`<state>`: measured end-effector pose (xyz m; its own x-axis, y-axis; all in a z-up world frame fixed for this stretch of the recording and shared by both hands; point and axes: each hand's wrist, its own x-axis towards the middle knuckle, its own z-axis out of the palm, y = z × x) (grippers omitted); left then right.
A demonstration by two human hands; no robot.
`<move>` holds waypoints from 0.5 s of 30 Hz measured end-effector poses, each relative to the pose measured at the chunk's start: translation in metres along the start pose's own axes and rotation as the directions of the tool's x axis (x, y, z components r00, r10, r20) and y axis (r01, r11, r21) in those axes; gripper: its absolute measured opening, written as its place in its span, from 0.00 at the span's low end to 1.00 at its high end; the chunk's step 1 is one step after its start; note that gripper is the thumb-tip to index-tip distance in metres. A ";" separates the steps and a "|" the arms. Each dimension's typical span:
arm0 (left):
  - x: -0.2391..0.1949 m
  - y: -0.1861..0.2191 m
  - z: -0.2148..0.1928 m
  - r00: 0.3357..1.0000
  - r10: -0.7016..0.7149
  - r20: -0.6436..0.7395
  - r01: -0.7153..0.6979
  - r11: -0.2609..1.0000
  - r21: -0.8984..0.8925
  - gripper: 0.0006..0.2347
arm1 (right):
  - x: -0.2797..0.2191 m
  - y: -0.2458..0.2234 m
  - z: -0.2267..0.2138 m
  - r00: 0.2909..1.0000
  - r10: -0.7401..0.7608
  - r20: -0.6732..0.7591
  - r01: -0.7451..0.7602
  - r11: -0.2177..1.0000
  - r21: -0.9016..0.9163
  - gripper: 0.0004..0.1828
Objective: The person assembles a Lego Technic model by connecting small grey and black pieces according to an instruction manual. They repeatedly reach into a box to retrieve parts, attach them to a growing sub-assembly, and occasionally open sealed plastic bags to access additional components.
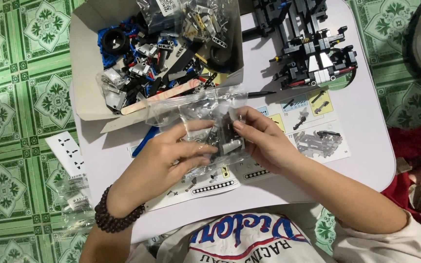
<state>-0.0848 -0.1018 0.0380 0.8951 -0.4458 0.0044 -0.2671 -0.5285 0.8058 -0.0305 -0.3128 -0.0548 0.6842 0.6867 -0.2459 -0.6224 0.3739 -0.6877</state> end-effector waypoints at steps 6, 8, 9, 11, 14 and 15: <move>0.002 0.008 -0.002 0.992 0.032 -0.122 -0.027 0.999 0.044 0.06 | -0.001 -0.002 -0.003 0.997 -0.053 0.052 0.049 0.995 0.081 0.09; 0.003 0.009 -0.001 0.993 0.042 -0.107 -0.041 0.999 0.016 0.09 | -0.001 -0.003 -0.006 0.990 -0.089 0.105 0.088 0.996 0.016 0.09; 0.000 0.006 0.001 0.993 0.043 -0.107 -0.042 0.999 0.016 0.09 | -0.001 -0.004 -0.006 0.990 -0.090 0.105 0.089 0.996 0.015 0.09; -0.005 -0.001 0.004 0.992 -0.021 -0.127 0.025 0.999 0.029 0.13 | 0.000 -0.007 -0.005 0.980 -0.057 0.190 0.064 0.997 -0.031 0.08; -0.005 0.001 0.002 0.992 -0.025 -0.125 0.026 1.000 0.003 0.12 | -0.002 -0.005 -0.001 0.990 -0.079 0.113 0.081 0.997 -0.015 0.15; -0.005 0.000 0.003 0.992 -0.021 -0.125 0.022 1.000 0.006 0.12 | -0.002 -0.004 -0.001 0.990 -0.083 0.113 0.086 0.996 -0.016 0.15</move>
<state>-0.0906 -0.1014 0.0367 0.9380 -0.3411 0.0613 -0.2496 -0.5422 0.8023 -0.0288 -0.3165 -0.0520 0.6863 0.7191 -0.1088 -0.5552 0.4215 -0.7170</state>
